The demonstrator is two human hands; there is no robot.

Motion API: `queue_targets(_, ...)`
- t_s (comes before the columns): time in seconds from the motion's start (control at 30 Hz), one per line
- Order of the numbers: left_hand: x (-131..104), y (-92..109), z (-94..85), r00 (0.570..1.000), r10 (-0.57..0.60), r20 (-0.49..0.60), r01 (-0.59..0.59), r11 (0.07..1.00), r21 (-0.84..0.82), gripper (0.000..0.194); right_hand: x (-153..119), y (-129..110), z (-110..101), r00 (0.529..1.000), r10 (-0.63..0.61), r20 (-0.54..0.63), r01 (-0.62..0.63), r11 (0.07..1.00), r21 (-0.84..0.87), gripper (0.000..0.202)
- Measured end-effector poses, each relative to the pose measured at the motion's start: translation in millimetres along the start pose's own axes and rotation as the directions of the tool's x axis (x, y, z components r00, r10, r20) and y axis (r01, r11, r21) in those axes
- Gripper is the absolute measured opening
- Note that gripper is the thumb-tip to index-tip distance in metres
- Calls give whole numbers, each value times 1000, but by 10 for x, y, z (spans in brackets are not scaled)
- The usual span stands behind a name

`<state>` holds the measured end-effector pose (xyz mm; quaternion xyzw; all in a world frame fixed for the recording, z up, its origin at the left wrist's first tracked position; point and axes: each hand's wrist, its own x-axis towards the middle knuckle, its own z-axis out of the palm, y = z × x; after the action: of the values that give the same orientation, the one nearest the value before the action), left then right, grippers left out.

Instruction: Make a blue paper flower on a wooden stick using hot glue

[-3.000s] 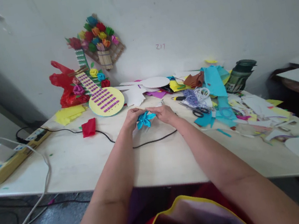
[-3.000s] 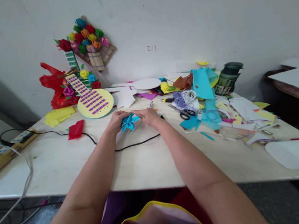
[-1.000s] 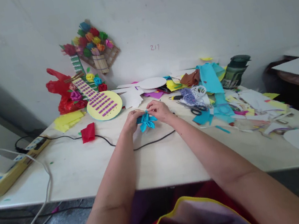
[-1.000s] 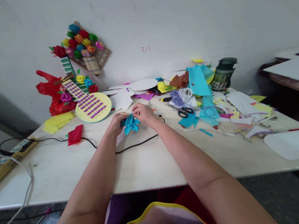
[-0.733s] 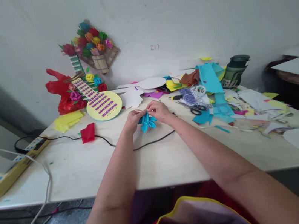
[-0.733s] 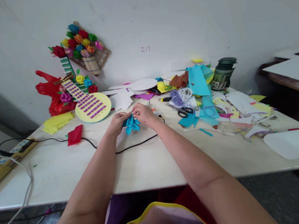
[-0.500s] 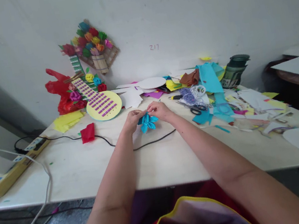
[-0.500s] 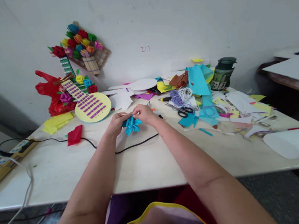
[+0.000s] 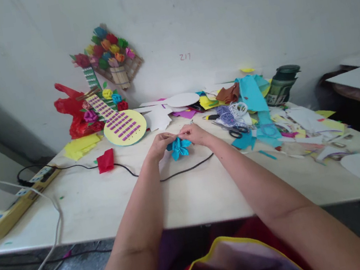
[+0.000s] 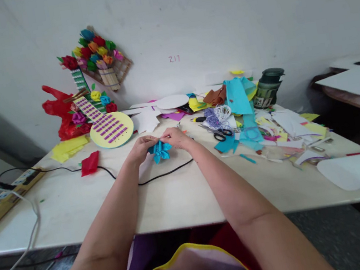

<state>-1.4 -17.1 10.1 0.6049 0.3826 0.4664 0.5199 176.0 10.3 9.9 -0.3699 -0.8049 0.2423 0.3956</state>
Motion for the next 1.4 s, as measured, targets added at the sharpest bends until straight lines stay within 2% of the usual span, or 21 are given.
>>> queue_targets(0.17, -16, 15, -11, 1000, -13, -7, 13, 1000, -9, 30, 36, 45, -5, 995, -99, 31, 101, 992, -75, 12)
queue_targets(0.3, -13, 20, -6, 999, -22, -26, 22, 1000, -2, 29, 32, 68, 6, 991, -132, 23, 133, 986, -102, 12)
queue_targets(0.47, 3, 2, -9, 1000, -23, -21, 24, 1000, 13, 39, 23, 64, 14, 982, -188, -12, 185, 974, -133, 15)
queue_targets(0.77, 14, -11, -26, 997, -54, -55, 55, 998, 21, 50, 41, 66, 65, 982, -179, -64, 169, 977, -129, 13)
queue_targets(1.0, 3, -12, 14, 993, -74, -97, 68, 996, -62, 45, 32, 98, 100, 984, -153, -97, 147, 987, -67, 13)
queue_targets(1.23, -6, 8, 8, 987, -155, -34, 149, 980, -135, 25, 51, 113, 115, 987, -132, -96, 127, 990, -55, 13)
queue_targets(1.4, -15, 33, -20, 989, -145, -5, 142, 974, -175, 19, 46, 108, 84, 989, -109, -95, 101, 991, -91, 9)
